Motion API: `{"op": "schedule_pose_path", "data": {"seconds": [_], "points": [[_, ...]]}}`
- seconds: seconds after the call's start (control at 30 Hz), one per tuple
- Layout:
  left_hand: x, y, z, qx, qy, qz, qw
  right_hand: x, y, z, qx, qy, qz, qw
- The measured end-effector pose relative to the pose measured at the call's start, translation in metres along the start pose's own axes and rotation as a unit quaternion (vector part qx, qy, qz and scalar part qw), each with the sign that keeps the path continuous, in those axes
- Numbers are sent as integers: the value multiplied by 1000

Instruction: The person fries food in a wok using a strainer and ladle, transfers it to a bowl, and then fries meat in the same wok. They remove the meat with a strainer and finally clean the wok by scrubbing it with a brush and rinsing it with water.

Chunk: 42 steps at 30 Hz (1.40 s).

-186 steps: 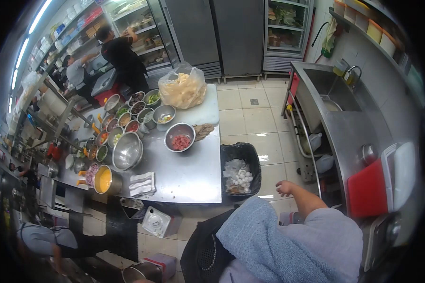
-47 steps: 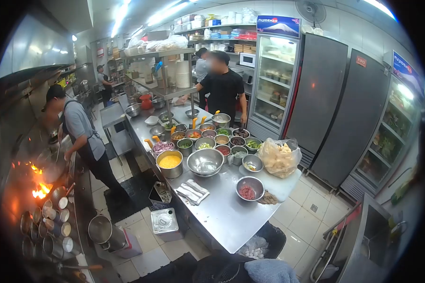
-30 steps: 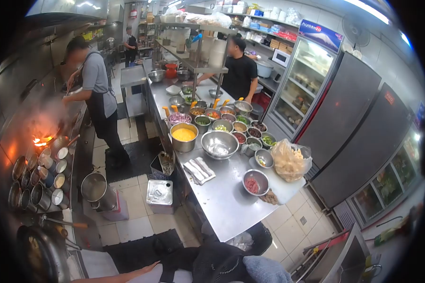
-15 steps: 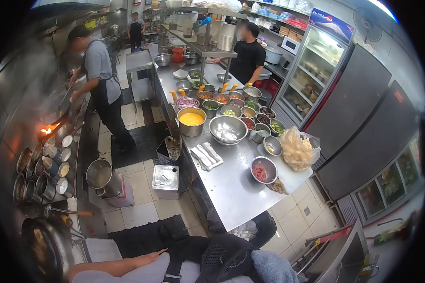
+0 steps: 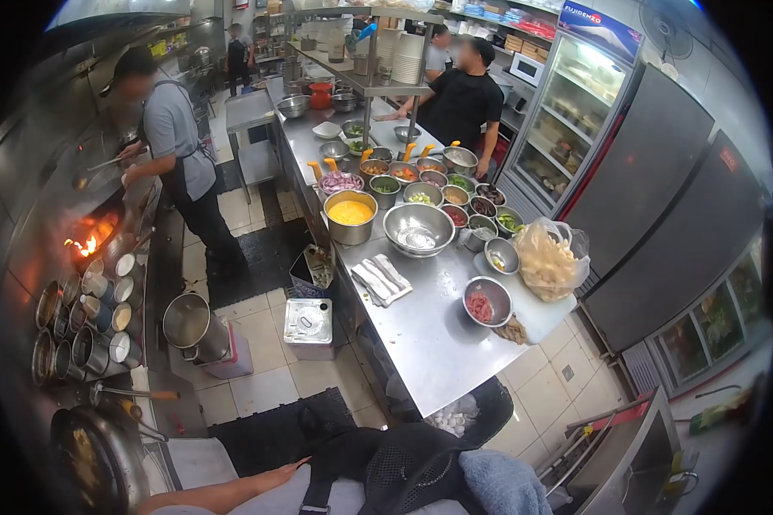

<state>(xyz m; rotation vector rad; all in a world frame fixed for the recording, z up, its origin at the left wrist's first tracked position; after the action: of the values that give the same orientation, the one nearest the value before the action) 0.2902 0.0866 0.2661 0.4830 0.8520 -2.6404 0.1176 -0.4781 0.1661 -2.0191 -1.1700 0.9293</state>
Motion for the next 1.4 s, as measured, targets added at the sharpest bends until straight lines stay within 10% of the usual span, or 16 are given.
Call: {"op": "schedule_pose_path", "data": {"seconds": [0.83,1.17,1.33,1.4], "points": [[9,-45,-23,6,-58,43,997,10,-45,20,-21,-34,16,999],[28,-102,18,119,56,1,991,116,-73,-262,-245,-105,-369,890],[86,-189,17,-198,-52,256,945,288,-89,-354,-263,-245,-535,765],[95,-221,24,-291,-218,529,767,358,-129,-368,-277,-339,-576,690]]}}
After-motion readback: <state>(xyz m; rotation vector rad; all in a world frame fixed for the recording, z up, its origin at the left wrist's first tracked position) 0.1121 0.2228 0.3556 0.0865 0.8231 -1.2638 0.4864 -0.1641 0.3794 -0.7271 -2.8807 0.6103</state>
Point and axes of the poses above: each hand's wrist, its own y-axis towards the middle knuckle, its own x-axis out of the palm, z = x × y, the point moved 1 cm from there along y, towards the middle knuckle, and after that the axes turned 5 degrees about y, right-handed, at the moved point
